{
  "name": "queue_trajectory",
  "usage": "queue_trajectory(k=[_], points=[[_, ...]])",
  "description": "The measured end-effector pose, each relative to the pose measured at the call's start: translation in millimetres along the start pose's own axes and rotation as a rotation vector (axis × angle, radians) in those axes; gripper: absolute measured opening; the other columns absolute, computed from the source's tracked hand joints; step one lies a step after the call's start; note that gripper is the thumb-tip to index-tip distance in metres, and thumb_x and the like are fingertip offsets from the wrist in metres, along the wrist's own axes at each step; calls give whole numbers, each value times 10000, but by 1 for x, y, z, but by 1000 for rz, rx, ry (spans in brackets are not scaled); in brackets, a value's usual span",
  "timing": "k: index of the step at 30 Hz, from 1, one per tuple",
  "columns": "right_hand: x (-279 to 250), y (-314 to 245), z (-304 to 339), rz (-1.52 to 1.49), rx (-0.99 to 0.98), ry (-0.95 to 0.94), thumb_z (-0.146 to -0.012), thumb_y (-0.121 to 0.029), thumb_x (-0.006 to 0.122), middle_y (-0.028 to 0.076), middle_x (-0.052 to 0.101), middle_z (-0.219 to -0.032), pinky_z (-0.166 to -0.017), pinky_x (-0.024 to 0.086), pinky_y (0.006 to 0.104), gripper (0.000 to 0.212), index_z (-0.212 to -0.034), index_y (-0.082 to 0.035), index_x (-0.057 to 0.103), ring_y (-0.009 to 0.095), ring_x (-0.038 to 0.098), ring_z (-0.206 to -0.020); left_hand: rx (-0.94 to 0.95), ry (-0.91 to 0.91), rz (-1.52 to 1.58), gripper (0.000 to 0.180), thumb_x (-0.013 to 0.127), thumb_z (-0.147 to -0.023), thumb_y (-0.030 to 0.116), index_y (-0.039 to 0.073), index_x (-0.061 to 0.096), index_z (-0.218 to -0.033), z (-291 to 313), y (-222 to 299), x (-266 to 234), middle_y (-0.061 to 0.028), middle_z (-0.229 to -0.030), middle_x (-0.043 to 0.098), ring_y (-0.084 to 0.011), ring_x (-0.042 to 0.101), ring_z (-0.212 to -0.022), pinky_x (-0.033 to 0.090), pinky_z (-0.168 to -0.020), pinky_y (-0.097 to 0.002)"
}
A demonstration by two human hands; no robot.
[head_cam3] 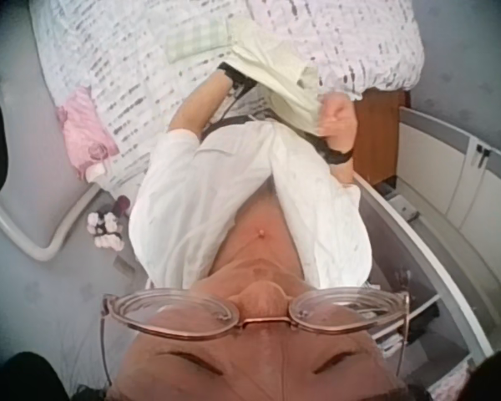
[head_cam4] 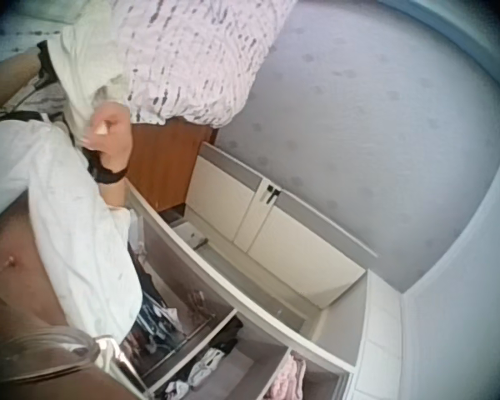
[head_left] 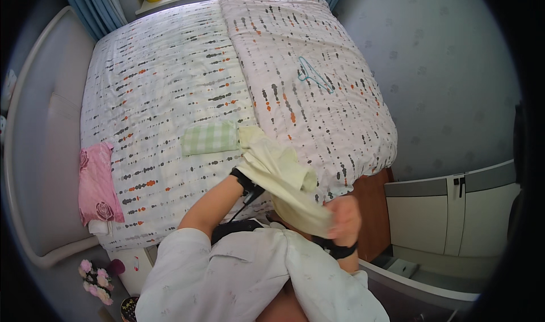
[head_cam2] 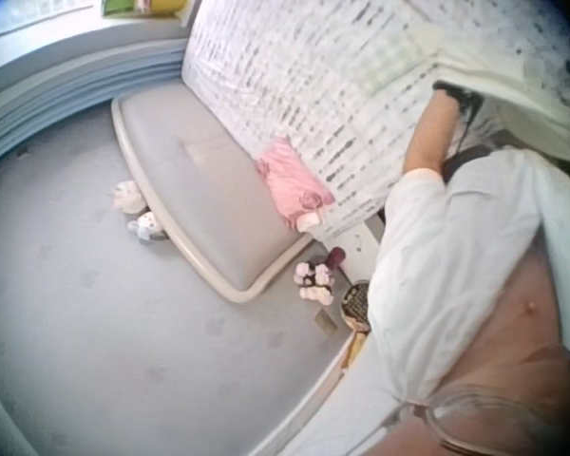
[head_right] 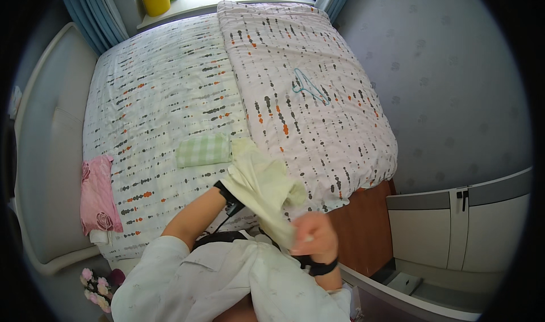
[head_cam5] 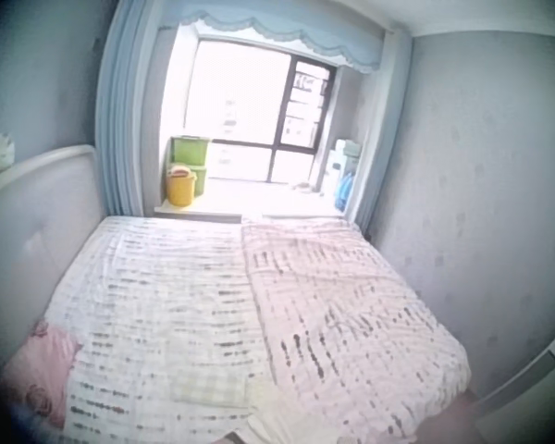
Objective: The person folds several pieces of clothing on a bed, including a red and white garment, a light green item, and a yellow item. They then smooth the bedsheet and leave the room.
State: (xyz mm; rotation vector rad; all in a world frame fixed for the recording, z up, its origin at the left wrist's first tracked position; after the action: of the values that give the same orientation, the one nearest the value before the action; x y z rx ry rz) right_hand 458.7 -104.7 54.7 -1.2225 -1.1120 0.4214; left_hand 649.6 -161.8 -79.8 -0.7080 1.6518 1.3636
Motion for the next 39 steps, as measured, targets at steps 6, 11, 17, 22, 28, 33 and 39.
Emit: queue_trajectory(k=[6, 11, 17, 22, 28, 33, 39], points=[[-52, 10, -28, 294, 103, 583, -725, -1, 675, 115, 640, -922, -741, 521, 302, 697, -1326, -48, 325, 182, 627, -840, 112, 344, 100, 372, 575, -779, 457, 113, 604, -917, 23, 25, -47, -144, -816, 577, -283, 565, -812, 446, -693, -374], [-24, 60, -59, 217, 277, 302, -765, -10, 657, 55, 638, -935, -755, 460, 229, 336, -1092, 2, 581, 92, 566, -837, 57, 193, 200, 341, 591, -755, 392, 109, 590, -943, 37, 45, -38, -126, -830, 577, -272, 562, -779, 448, -665, -366], [-11, 59, -28, 445, 484, -389, -819, -81, 630, 44, 648, -942, -781, 452, 253, 264, -1046, 52, 616, 98, 566, -856, -293, 319, 291, 329, 610, -725, 315, 103, 574, -975, 3, -42, -49, -105, -847, 576, -258, 558, -739, 451, -631, -357], [-38, 49, -19, 61, 373, -70, -796, -85, 655, 75, 644, -998, -796, 454, 252, 308, -1061, 64, 611, 113, 577, -891, -664, 484, 410, 343, 626, -700, 250, 99, 561, -1001, -13, -75, -100, -88, -861, 575, -247, 555, -705, 454, -603, -349], [-46, 59, -16, -92, 265, -97, -734, -69, 715, 66, 646, -928, -759, 472, 259, 339, -1033, 48, 606, 121, 592, -860, 42, 774, 754, 331, 640, -720, 220, 71, 560, -1004, 5, -53, -123, -57, -773, 590, -203, 553, -618, 457, -567, -344], [-133, 32, 4, -38, 52, 423, -664, -32, 745, 66, 630, -848, -696, 499, 279, 397, -1024, -31, 579, 156, 609, -746, 297, 436, 516, 323, 566, -824, 277, 55, 573, -1058, 65, -40, -21, -50, -843, 608, -202, 568, -731, 466, -702, -338], [-217, 71, 75, 1480, 511, 431, -752, -48, 638, 96, 633, -860, -663, 510, 275, 288, -1034, -33, 582, 180, 623, -699, -814, 168, 1220, 318, 524, -899, 251, 11, 545, -1108, 125, -178, -28, -49, -957, 617, -125, 574, -806, 471, -740, -285]])
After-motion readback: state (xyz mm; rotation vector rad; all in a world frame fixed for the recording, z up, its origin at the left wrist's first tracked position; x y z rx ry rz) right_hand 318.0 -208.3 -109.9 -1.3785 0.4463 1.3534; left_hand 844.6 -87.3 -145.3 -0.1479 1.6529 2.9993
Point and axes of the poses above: each hand's wrist, its own z-axis away from the middle knuckle, its own x-axis out of the palm, y = z × x, the point moved 4 cm from there along -z, towards the middle knuckle
